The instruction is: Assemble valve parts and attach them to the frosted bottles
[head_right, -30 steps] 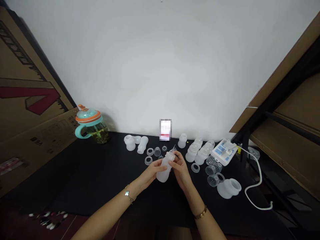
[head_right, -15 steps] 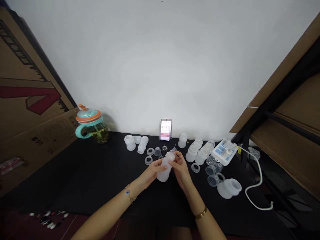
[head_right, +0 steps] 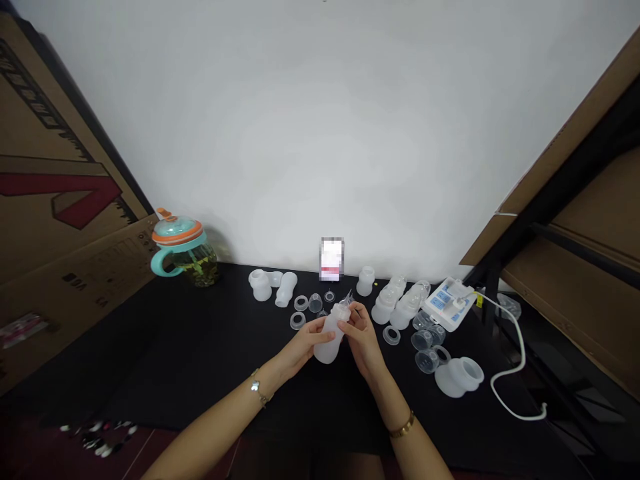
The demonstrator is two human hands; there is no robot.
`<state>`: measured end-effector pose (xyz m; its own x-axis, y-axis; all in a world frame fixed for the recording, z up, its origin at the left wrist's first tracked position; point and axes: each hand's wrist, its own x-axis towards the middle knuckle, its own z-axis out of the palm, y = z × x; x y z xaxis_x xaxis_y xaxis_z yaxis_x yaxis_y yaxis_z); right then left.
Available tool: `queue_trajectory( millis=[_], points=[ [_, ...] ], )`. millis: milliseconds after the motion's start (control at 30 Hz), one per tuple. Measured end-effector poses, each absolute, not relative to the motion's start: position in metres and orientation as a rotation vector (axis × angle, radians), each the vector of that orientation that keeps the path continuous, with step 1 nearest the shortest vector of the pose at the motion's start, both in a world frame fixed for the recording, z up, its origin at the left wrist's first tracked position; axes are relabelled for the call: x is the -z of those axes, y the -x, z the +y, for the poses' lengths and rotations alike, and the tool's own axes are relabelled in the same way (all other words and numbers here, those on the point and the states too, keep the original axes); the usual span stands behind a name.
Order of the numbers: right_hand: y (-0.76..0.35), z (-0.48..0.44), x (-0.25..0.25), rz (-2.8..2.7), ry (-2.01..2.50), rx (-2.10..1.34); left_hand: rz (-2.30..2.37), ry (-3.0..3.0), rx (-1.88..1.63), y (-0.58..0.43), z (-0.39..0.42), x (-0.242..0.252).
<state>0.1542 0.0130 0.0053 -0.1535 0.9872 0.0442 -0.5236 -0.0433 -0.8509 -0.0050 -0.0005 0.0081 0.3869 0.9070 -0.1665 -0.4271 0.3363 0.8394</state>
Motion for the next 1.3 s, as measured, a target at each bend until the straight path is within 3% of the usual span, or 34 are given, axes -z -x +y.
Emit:
queue_trajectory(
  millis=[1300],
  points=[
    [-0.1523,0.008,-0.0096,-1.034,0.756,-1.483,0.693,-0.784,-0.959,0.0043,-0.0008,-0.0097]
  ],
)
